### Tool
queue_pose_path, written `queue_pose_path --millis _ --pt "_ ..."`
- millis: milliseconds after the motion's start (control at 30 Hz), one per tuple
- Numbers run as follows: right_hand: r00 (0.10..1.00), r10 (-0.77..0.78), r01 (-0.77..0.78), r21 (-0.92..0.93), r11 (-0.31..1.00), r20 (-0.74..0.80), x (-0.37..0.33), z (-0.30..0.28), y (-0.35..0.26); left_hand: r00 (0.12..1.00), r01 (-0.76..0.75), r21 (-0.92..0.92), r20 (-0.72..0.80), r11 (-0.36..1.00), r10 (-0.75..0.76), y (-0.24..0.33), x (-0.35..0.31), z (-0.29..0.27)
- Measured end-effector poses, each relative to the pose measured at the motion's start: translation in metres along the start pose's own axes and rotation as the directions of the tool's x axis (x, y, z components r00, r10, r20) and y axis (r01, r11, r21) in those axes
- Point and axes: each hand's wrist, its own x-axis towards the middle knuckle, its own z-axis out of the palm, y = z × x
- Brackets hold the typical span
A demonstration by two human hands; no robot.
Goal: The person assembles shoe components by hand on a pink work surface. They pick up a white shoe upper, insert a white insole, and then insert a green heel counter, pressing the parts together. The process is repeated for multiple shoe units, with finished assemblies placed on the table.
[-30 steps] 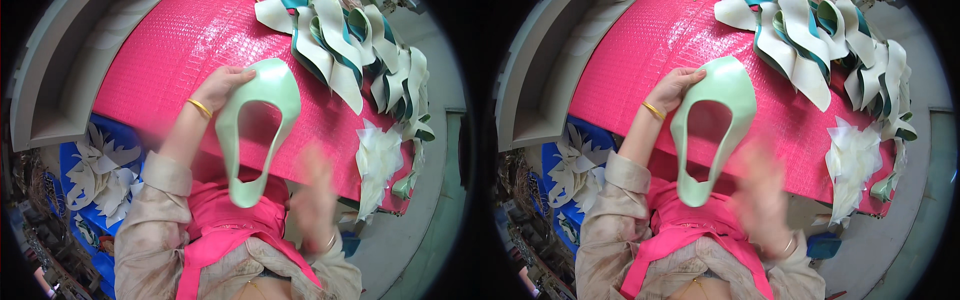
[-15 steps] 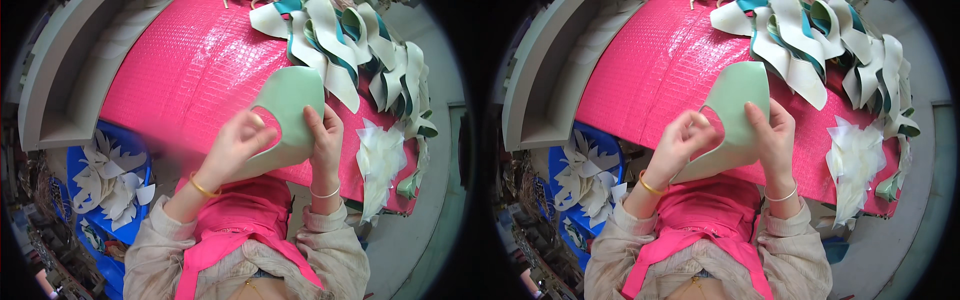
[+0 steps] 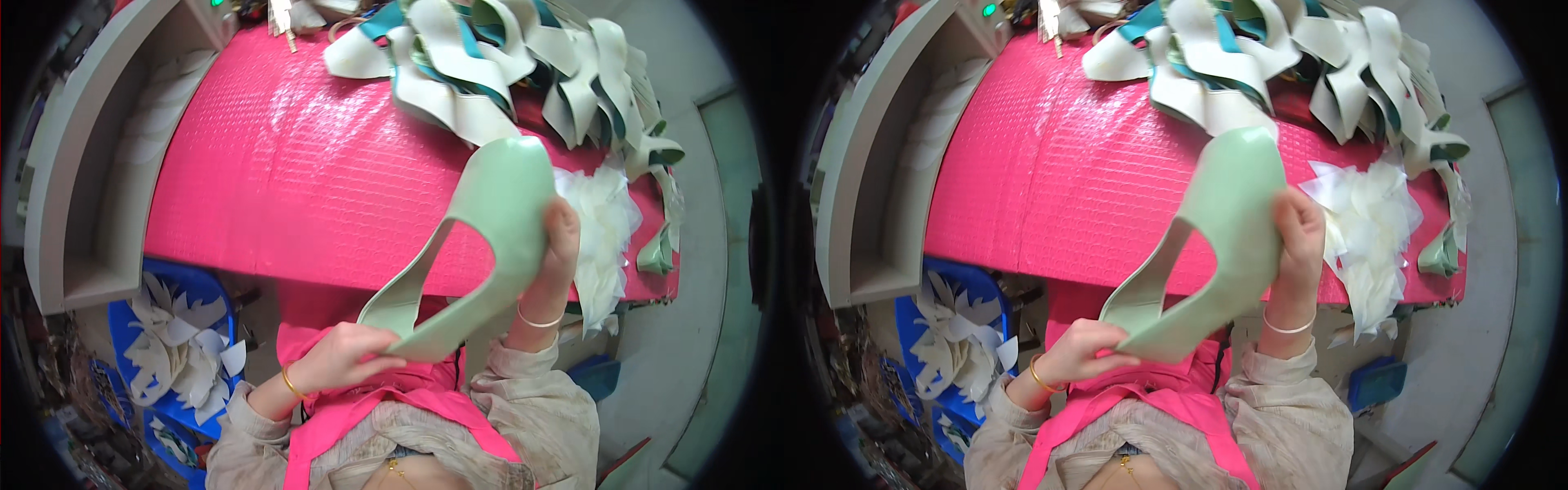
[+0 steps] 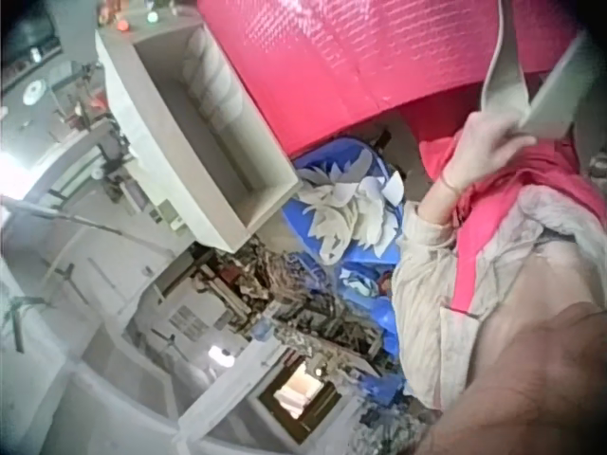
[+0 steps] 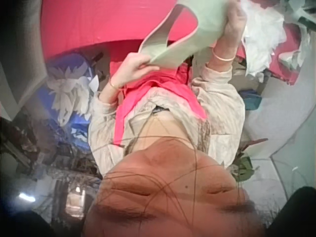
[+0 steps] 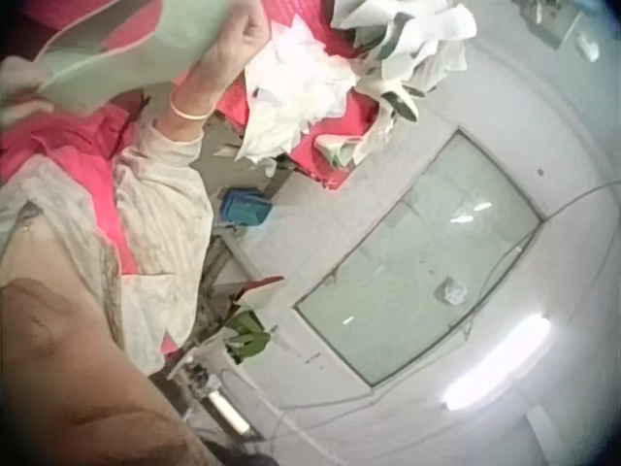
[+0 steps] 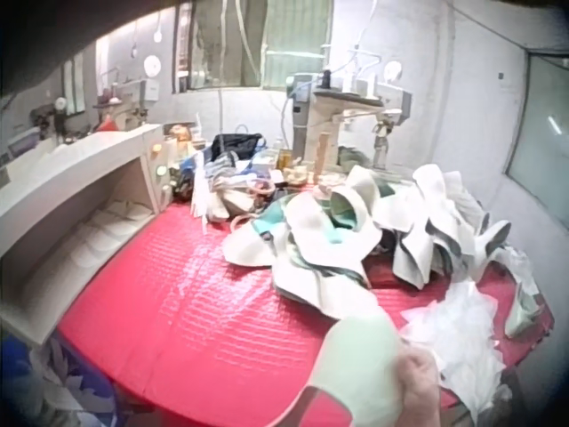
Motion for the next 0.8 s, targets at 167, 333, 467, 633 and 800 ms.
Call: queue_pose_path --millis 167,333,467,633,800 --pt "0.944 -0.331 0.297 -0.472 0.830 0.013 -0.078 -0.045 -0.024 0.861 -0.508 -0.103 -0.066 0.855 0.504 0.038 0.101 0.020" --pt "0.808 -0.588 0.241 -0.887 0.394 -0.041 -0.017 -0.176 -0.120 0.873 -0.350 0.388 -0.195 0.852 0.447 0.050 0.180 0.063" --pt "0.598 -0.786 -0.397 -0.910 -0.121 -0.156 0.094 -0.424 -0.196 0.975 -0.180 0.414 -0.045 0.893 0.217 0.024 0.166 0.049" --pt "0.734 -0.473 -0.640 -0.730 -0.241 -0.487 0.114 -0.621 -0.187 0.967 -0.227 0.506 0.019 0.832 0.253 0.013 0.164 0.057" --pt "0.763 -0.205 -0.642 -0.679 -0.355 -0.613 0.126 -0.536 -0.147 0.993 -0.110 0.581 0.026 0.806 0.117 -0.002 0.170 0.056"
